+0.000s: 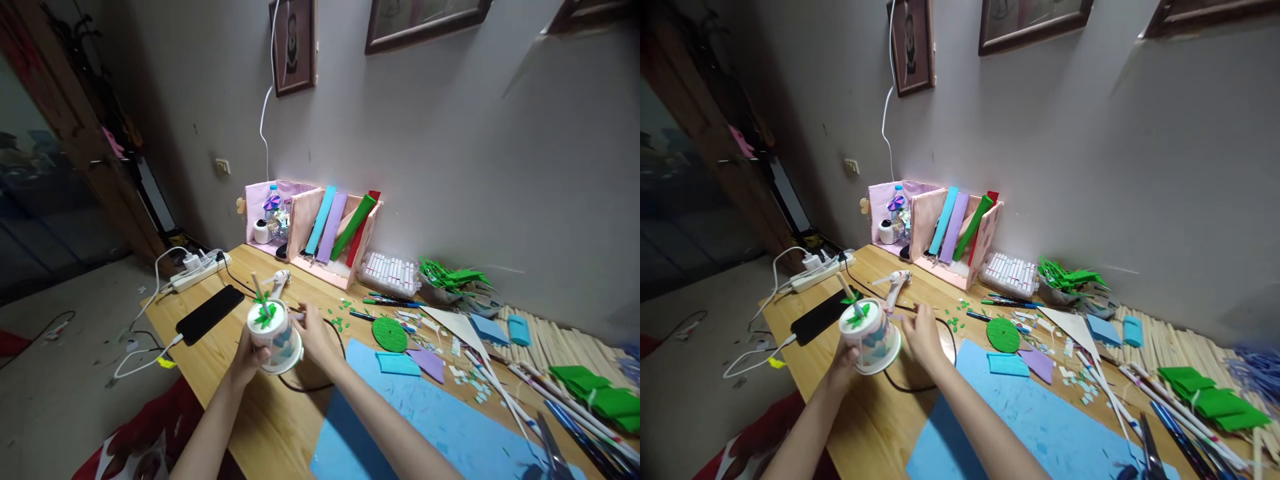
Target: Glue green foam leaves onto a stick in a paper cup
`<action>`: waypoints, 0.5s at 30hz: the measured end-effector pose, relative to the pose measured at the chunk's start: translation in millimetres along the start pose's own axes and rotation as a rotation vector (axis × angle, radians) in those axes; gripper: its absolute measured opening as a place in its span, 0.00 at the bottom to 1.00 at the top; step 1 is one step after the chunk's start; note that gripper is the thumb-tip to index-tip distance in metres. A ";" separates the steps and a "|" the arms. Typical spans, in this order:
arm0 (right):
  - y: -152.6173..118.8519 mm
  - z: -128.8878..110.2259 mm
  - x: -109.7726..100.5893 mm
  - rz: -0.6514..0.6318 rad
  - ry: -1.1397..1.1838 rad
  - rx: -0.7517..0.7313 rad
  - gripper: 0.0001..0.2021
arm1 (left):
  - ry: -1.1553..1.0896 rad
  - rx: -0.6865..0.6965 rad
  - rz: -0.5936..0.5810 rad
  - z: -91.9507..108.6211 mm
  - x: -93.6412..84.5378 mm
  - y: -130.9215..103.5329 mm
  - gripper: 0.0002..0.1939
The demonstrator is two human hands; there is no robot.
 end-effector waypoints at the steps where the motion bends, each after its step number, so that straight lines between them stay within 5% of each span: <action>1: 1.4 -10.1 15.1 -0.001 -0.021 -0.006 0.17 | -0.021 0.007 0.072 0.2 -11.1 -7.3 0.30; 4: 15.2 -35.7 48.5 0.003 -0.070 0.028 0.22 | -0.048 0.006 0.255 2.3 -34.1 -25.1 0.26; 8: 40.0 -44.2 67.3 0.007 -0.094 0.135 0.15 | -0.032 0.015 0.371 13.8 -38.9 -35.5 0.26; 12: 50.2 -36.6 62.1 -0.022 -0.029 0.158 0.10 | -0.001 -0.023 0.346 21.7 -34.7 -36.0 0.28; 15: 40.4 -33.2 37.0 -0.010 0.080 0.126 0.08 | 0.065 -0.048 0.318 21.9 -32.9 -33.0 0.27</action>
Point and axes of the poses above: each hand's wrist, its own y-axis towards the middle knuckle, its own x-axis out of the palm, z = x × y, the point moved 4 cm from there along y, towards the middle knuckle, and after that the axes turned 14 degrees about -y, right-handed, at the moved point
